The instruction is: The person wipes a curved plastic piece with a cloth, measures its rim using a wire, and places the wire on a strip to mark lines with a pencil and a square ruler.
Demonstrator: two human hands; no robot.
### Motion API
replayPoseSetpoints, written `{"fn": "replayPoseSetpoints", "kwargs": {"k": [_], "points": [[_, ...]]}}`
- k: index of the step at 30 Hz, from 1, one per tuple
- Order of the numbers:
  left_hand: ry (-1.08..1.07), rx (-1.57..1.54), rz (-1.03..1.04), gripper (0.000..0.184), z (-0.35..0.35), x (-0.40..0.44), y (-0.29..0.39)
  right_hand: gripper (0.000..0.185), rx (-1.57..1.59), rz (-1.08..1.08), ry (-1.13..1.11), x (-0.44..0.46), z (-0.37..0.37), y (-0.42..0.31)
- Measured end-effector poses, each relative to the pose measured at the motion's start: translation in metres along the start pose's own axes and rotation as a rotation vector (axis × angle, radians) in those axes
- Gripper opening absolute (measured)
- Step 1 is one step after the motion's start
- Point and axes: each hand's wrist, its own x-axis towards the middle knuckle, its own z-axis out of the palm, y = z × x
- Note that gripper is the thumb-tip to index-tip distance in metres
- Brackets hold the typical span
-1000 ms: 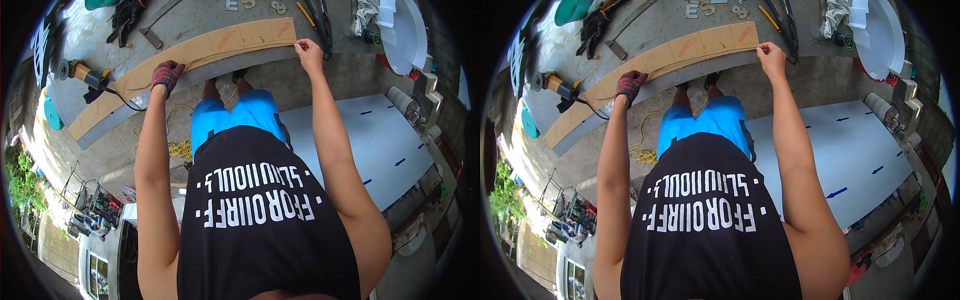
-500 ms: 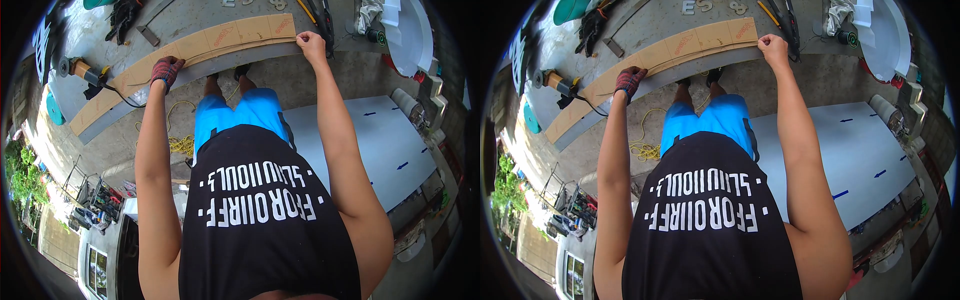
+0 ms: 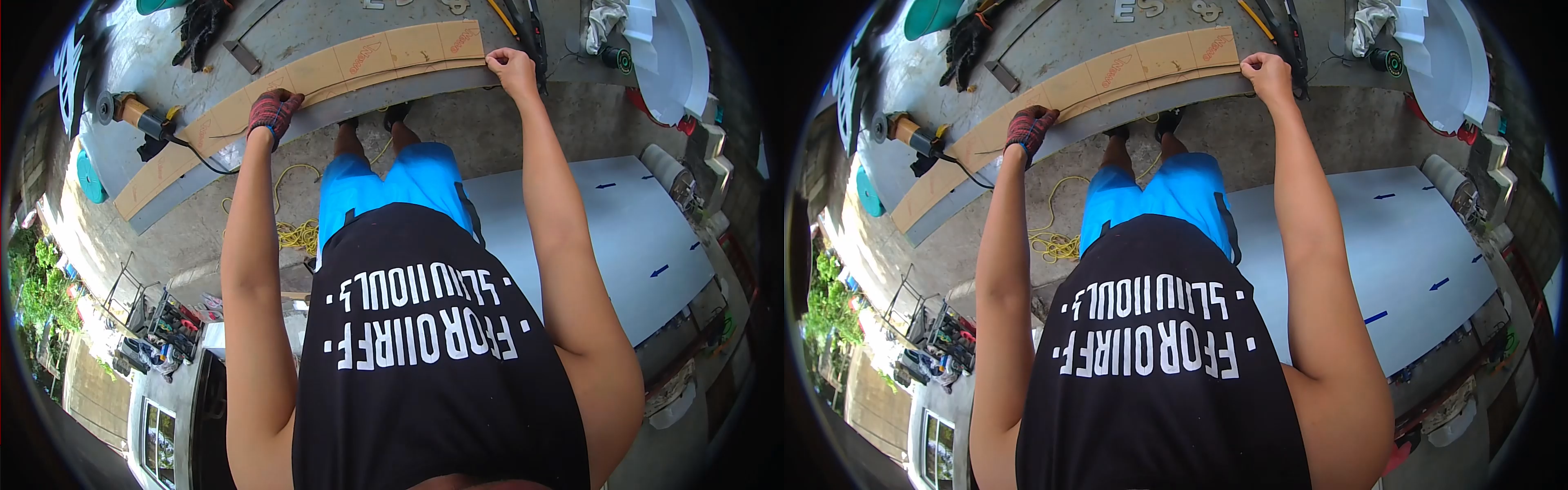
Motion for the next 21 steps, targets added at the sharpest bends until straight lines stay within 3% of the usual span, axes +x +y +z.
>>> {"fn": "replayPoseSetpoints", "kwargs": {"k": [21], "points": [[0.024, 0.05, -0.012, 0.041, -0.001, -0.001, 0.005, 0.021, -0.149, 0.047, -0.096, 0.016, -0.003, -0.001]]}}
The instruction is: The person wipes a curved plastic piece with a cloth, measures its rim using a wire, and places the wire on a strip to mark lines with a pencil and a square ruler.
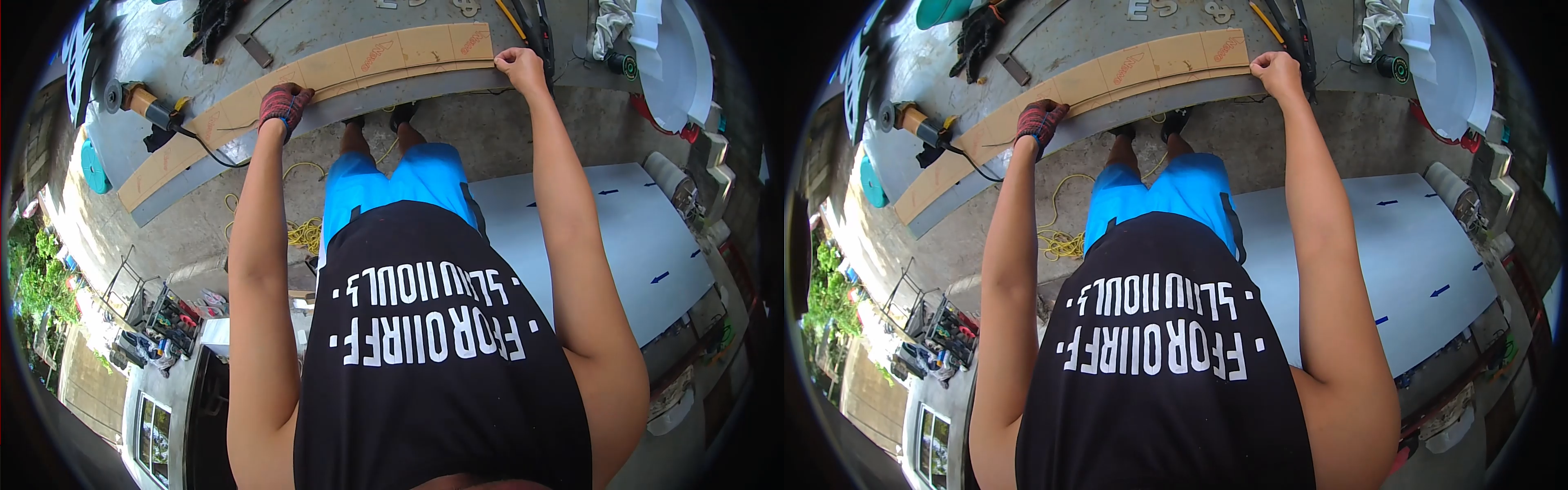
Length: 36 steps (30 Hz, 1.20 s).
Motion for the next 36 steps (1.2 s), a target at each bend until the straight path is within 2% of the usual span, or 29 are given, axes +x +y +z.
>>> {"fn": "replayPoseSetpoints", "kwargs": {"k": [4, 17, 28, 36], "points": [[-0.038, 0.016, 0.009, 0.047, -0.002, 0.002, -0.001, 0.021, -0.029, -0.011, -0.025, 0.004, -0.001, 0.001], [0.013, 0.037, 0.026, 0.043, -0.001, 0.0, 0.001, 0.022, -0.073, -0.01, -0.053, 0.006, -0.005, -0.003], [0.038, 0.076, -0.026, 0.042, 0.002, 0.003, 0.001, 0.022, -0.088, -0.01, -0.091, 0.008, -0.007, -0.006], [-0.026, 0.172, -0.071, 0.044, 0.004, 0.014, 0.0, 0.021, -0.078, -0.006, -0.084, 0.006, -0.008, -0.012]]}}
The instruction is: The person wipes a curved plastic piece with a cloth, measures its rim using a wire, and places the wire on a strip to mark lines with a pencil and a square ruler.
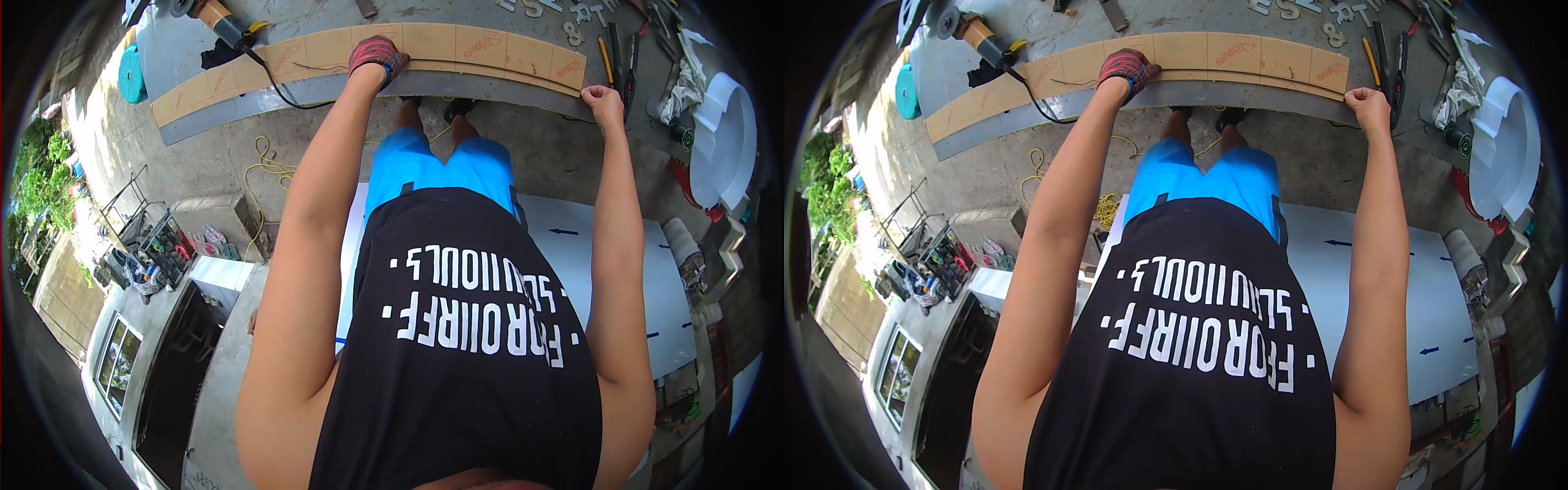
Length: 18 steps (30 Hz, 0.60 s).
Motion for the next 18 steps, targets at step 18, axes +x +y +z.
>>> {"fn": "replayPoseSetpoints", "kwargs": {"k": [18], "points": [[-0.022, -0.09, -0.106, 0.044, -0.012, -0.011, 0.011, 0.02, -0.162, -0.604, 0.153, -0.096, 0.079, -0.204]]}}
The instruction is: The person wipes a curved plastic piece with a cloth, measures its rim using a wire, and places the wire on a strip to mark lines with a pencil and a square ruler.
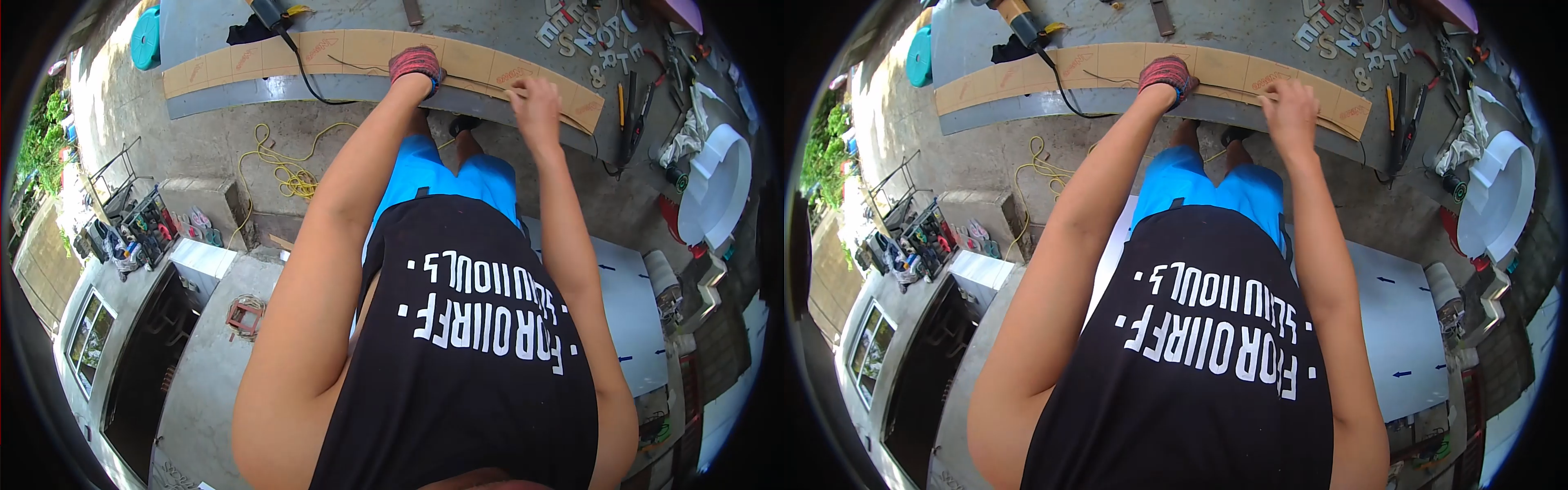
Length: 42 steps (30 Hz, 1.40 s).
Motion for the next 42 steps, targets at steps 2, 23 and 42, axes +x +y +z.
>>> {"fn": "replayPoseSetpoints", "kwargs": {"k": [2, 23, 42], "points": [[0.021, 0.001, 0.006, 0.044, -0.003, -0.006, 0.001, 0.017, 0.042, -0.107, -0.052, 0.014, 0.042, -0.039], [0.138, 0.062, -0.008, 0.038, -0.04, -0.004, -0.156, 0.026, -0.08, 0.223, -0.319, 0.067, 0.078, -0.071], [0.116, -0.016, -0.111, 0.042, -0.036, 0.009, -0.17, 0.026, -0.038, -0.141, -0.304, 0.09, 0.107, -0.174]]}}
